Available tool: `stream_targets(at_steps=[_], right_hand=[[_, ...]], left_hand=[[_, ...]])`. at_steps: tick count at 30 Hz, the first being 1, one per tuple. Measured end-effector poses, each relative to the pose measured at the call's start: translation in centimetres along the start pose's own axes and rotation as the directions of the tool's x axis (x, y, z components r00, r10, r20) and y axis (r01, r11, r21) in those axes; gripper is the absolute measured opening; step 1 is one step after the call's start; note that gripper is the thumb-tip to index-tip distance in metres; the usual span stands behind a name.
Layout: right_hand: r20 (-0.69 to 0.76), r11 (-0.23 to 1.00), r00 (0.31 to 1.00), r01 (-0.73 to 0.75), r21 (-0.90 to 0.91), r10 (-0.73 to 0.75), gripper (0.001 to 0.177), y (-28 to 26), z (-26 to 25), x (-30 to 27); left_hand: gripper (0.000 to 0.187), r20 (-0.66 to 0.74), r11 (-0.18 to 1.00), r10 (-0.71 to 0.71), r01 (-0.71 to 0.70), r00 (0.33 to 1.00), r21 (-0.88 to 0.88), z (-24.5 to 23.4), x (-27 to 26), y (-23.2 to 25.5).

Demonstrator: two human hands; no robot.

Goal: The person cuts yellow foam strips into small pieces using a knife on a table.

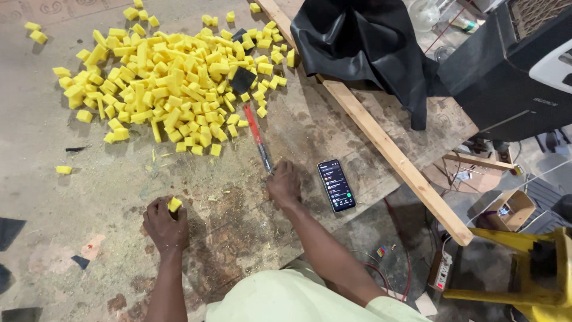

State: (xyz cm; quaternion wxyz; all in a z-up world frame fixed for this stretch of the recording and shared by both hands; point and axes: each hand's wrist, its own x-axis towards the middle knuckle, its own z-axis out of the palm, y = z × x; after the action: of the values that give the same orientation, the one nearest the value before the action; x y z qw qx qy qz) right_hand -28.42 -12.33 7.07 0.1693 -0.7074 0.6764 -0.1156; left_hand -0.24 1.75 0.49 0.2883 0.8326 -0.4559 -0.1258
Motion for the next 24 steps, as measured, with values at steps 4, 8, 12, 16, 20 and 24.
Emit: stream_targets(at_steps=[4, 8, 12, 16, 20, 24], right_hand=[[0.314, 0.924, 0.92, -0.31, 0.223, 0.233, 0.024, 0.2, -1.7, -0.5], [0.321, 0.926, 0.94, -0.216, 0.309, 0.113, 0.03, 2.5, -3.0, -3.8], [0.373, 0.77, 0.923, -0.306, 0.559, 0.095, 0.033, 5.9, -3.0, -7.2], [0.464, 0.702, 0.864, -0.454, 0.548, 0.196, 0.037, 7.0, -2.7, -7.9], [0.326, 0.735, 0.92, -0.375, 0.565, 0.219, 0.033, 5.6, -2.7, -8.3], [0.054, 0.873, 0.998, -0.041, 0.487, 0.016, 0.029, 4.6, -2.6, -9.0]], left_hand=[[0.045, 0.02, 1.0, -0.007, 0.007, 1.0, 0.017, -0.2, 0.1, 0.3], [0.045, -0.002, 1.0, 0.001, -0.001, 1.0, 0.004, -0.3, 0.0, 0.4], [0.045, -0.017, 1.0, 0.012, -0.011, 1.0, 0.012, -0.2, 0.0, 0.3], [0.044, -0.049, 0.999, 0.046, -0.046, 0.998, 0.003, 0.1, -0.1, 0.2], [0.043, -0.047, 0.999, 0.047, -0.048, 0.998, -0.01, 0.2, -0.1, 0.0], [0.045, -0.065, 0.998, 0.063, -0.064, 0.996, -0.008, 0.2, 0.0, 0.0]])
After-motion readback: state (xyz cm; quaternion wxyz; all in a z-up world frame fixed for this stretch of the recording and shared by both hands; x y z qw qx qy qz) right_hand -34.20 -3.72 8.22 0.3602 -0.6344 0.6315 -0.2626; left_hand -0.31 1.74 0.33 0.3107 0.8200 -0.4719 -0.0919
